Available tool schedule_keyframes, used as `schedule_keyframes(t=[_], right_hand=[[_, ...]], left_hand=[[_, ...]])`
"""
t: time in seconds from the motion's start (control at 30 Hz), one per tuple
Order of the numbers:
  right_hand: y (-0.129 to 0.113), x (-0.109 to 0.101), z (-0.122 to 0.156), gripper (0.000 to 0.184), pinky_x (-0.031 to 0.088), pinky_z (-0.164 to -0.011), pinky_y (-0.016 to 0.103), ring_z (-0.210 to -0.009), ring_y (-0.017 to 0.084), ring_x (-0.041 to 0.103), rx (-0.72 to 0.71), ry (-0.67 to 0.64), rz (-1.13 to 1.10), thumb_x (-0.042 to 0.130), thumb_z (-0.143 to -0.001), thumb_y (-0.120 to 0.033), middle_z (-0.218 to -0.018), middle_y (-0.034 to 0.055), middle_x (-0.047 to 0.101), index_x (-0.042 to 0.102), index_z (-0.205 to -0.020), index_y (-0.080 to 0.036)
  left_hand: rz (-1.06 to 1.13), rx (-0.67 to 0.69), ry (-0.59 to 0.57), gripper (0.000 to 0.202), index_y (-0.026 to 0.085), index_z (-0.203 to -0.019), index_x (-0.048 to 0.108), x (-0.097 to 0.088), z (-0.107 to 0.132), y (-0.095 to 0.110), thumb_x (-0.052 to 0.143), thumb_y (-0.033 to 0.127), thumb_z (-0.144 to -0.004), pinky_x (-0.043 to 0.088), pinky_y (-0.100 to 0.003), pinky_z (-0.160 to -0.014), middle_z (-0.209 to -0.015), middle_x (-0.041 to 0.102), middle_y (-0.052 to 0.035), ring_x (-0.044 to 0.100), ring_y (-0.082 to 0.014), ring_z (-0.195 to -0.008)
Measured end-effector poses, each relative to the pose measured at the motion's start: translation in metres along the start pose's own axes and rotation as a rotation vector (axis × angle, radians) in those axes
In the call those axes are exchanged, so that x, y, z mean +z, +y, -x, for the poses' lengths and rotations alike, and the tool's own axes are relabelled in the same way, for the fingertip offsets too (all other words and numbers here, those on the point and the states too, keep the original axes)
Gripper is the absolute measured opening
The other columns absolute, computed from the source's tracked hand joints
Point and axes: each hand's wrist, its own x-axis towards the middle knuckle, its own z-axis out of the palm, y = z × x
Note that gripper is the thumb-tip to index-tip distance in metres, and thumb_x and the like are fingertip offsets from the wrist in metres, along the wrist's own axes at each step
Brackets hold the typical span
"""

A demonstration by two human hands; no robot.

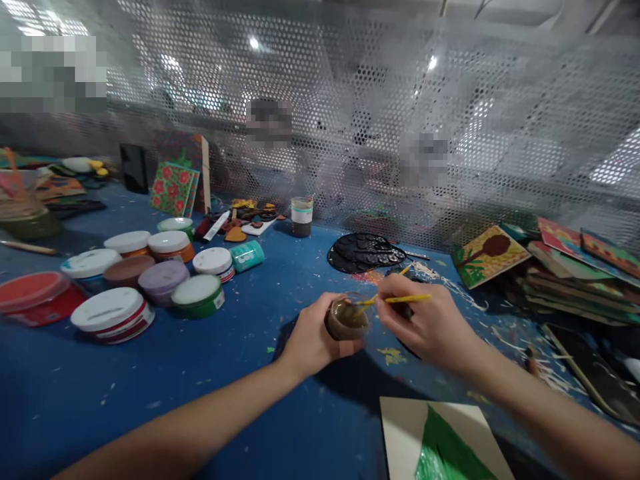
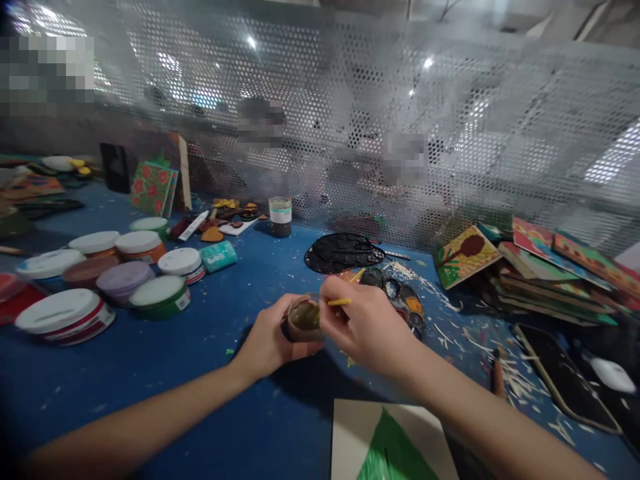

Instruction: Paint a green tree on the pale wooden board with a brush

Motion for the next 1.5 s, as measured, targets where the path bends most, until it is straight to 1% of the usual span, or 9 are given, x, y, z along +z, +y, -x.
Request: schedule_keyframes(t=[0.17,0.33,0.57,0.63,0.77,0.9,1.07,1.27,1.5], right_hand=[[0.002,0.001,0.012,0.019,0.036,-0.05,0.019,-0.051,0.009,0.046,-0.139,0.046,0.124,0.042,-0.087,-0.013,-0.058,-0.0021,0.053,0.051,-0.071,-0.019],[-0.008,0.0,0.029,0.029,0.042,-0.052,0.023,-0.055,0.013,0.048,-0.475,0.015,0.301,0.034,-0.09,-0.008,-0.061,0.0025,0.058,0.056,-0.073,-0.017],[-0.004,-0.009,0.048,0.02,0.051,-0.056,0.029,-0.06,0.017,0.059,-0.544,0.109,0.368,0.042,-0.088,-0.008,-0.068,0.0058,0.066,0.059,-0.084,-0.016],[-0.001,-0.023,0.065,0.021,0.055,-0.065,0.033,-0.072,0.02,0.065,-0.484,0.193,0.32,0.049,-0.085,-0.009,-0.083,0.0078,0.071,0.06,-0.1,-0.018],[0.0,-0.054,0.102,0.058,0.058,-0.071,0.037,-0.087,0.022,0.069,-0.124,0.399,0.23,0.054,-0.082,-0.005,-0.104,0.0061,0.07,0.049,-0.134,-0.031],[0.0,-0.076,0.114,0.031,0.057,-0.063,0.035,-0.073,0.02,0.069,0.144,0.439,0.092,0.057,-0.086,-0.012,-0.086,0.0027,0.072,0.066,-0.108,-0.032],[0.005,-0.092,0.095,0.003,0.051,-0.048,0.028,-0.055,0.016,0.063,0.278,0.528,-0.045,0.061,-0.085,-0.023,-0.072,0.0018,0.067,0.063,-0.087,-0.025],[0.045,-0.068,0.077,0.021,0.039,-0.046,0.024,-0.047,0.012,0.055,0.378,0.18,0.076,0.051,-0.09,-0.032,-0.059,-0.0005,0.061,0.059,-0.075,-0.019],[0.066,-0.032,0.076,0.024,0.035,-0.05,0.024,-0.048,0.013,0.053,0.396,0.133,0.075,0.046,-0.091,-0.03,-0.057,-0.001,0.06,0.059,-0.074,-0.019]], left_hand=[[-0.006,-0.028,-0.012,0.049,0.015,-0.116,0.054,0.0,-0.001,-0.001,0.073,0.037,-0.077,0.054,-0.039,-0.078,-0.102,0.064,-0.0062,0.064,-0.02,-0.088],[-0.05,-0.026,0.026,0.042,0.015,-0.116,0.055,-0.002,-0.002,-0.003,0.068,0.037,-0.082,0.051,-0.044,-0.086,-0.105,0.064,-0.0071,0.063,-0.0213,-0.094],[-0.103,-0.005,0.042,0.041,0.015,-0.113,0.056,0.0,-0.002,-0.001,0.068,0.038,-0.082,0.053,-0.042,-0.083,-0.103,0.064,-0.0068,0.063,-0.0209,-0.093],[-0.114,0.001,0.055,0.044,0.015,-0.114,0.056,0.0,-0.002,0.0,0.07,0.039,-0.08,0.052,-0.043,-0.084,-0.104,0.064,-0.0068,0.063,-0.0212,-0.093],[-0.137,-0.01,0.128,0.047,0.015,-0.117,0.054,0.0,-0.007,-0.002,0.071,0.039,-0.08,0.05,-0.046,-0.089,-0.107,0.064,-0.0075,0.063,-0.0224,-0.096],[-0.175,-0.02,0.203,0.052,0.015,-0.117,0.054,-0.001,-0.01,-0.005,0.074,0.039,-0.076,0.048,-0.048,-0.09,-0.111,0.062,-0.0086,0.061,-0.0241,-0.1],[-0.182,-0.011,0.171,0.063,0.015,-0.116,0.055,0.001,-0.005,-0.001,0.081,0.044,-0.065,0.049,-0.048,-0.09,-0.108,0.065,-0.0085,0.063,-0.0248,-0.099],[-0.159,-0.032,0.188,0.068,0.015,-0.117,0.054,0.001,-0.005,0.001,0.082,0.046,-0.062,0.051,-0.048,-0.09,-0.111,0.065,-0.0098,0.063,-0.0259,-0.101],[-0.142,-0.07,0.204,0.069,0.015,-0.117,0.052,-0.002,-0.009,-0.003,0.081,0.046,-0.063,0.052,-0.047,-0.088,-0.11,0.065,-0.0101,0.064,-0.0257,-0.099]])
